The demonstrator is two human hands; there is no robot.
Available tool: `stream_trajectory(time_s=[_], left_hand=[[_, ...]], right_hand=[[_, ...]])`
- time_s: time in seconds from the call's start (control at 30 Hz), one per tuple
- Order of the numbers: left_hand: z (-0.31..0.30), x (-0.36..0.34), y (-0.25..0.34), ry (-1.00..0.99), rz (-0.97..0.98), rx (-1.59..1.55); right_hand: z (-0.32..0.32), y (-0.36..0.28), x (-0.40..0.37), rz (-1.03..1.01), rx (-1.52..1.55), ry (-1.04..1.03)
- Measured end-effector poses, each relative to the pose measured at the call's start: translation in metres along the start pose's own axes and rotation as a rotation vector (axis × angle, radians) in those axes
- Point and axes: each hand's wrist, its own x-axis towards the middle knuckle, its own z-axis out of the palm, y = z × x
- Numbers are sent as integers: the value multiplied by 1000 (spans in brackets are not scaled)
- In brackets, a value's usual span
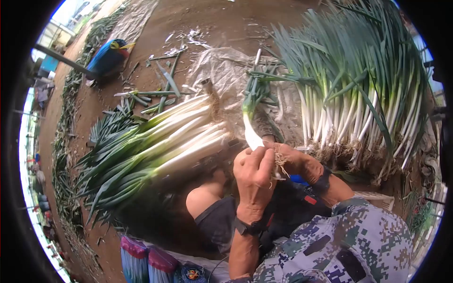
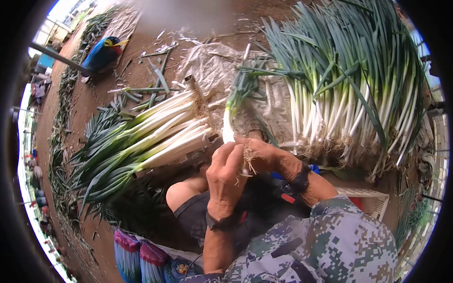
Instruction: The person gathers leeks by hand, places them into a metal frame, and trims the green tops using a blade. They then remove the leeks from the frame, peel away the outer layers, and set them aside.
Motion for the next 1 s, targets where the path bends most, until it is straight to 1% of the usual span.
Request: stream_trajectory(time_s=[0.03, 0.1, 0.13, 0.17, 0.23, 0.27, 0.3, 0.33, 0.4, 0.47, 0.5, 0.53, 0.6, 0.63, 0.67, 0.7, 0.73, 0.77, 0.8, 0.87, 0.9, 0.93, 0.97, 1.0], left_hand=[[0, -2, -4, 20, 15, 10], [-7, -6, -3, 20, 12, 4], [-11, -6, 3, 69, 79, 39], [-14, -9, 10, 66, 102, 1], [-27, -12, 26, 55, 162, -50], [-36, -17, 24, 58, 208, -63], [-40, -20, 24, 52, 204, -52], [-46, -25, 21, 101, 206, -61], [-59, -31, 12, 198, 225, -87], [-66, -46, 3, 259, 169, -96], [-68, -53, -7, 299, 151, -85], [-69, -57, -13, 337, 131, -70], [-72, -68, -26, 297, 42, -11], [-74, -71, -30, 277, -4, 26], [-76, -75, -36, 257, -55, 61], [-81, -78, -49, 149, -12, 123], [-87, -84, -60, 187, -86, 71], [-94, -87, -67, 222, -163, 23], [-106, -87, -74, 255, -239, -24], [-141, -86, -90, 329, -275, 2], [-161, -84, -98, 370, -310, -15], [-179, -84, -108, 410, -344, -32], [-198, -89, -123, 449, -372, 28], [-213, -91, -137, 485, -407, 94]], right_hand=[[17, -3, 5, -12, 30, 14], [24, -4, 22, -114, 24, 46], [2, -10, 39, -75, 118, -14], [-20, -16, 57, -30, 210, -69], [-10, -21, 63, -251, 152, 43], [-10, -29, 73, -303, 69, -66], [27, -38, 68, -245, 430, 62], [65, -49, 65, -205, 687, 165], [96, -60, 70, -434, 411, 135], [115, -76, 85, -655, 83, 176], [121, -82, 94, -675, 42, 4], [139, -84, 99, -712, -56, 34], [179, -85, 111, -793, -252, 92], [201, -82, 116, -842, -404, 178], [207, -80, 126, -915, -581, 99], [214, -79, 138, -987, -772, 112], [222, -77, 152, -1058, -967, 122], [231, -77, 164, -1105, -1211, 182], [239, -73, 179, -1148, -1384, 218], [250, -64, 207, -1219, -1726, 294], [227, -71, 238, -1201, -1789, 96], [233, -59, 253, -1257, -1830, -65], [220, -45, 266, -1034, -1826, -70], [214, -26, 273, -985, -1988, -63]])
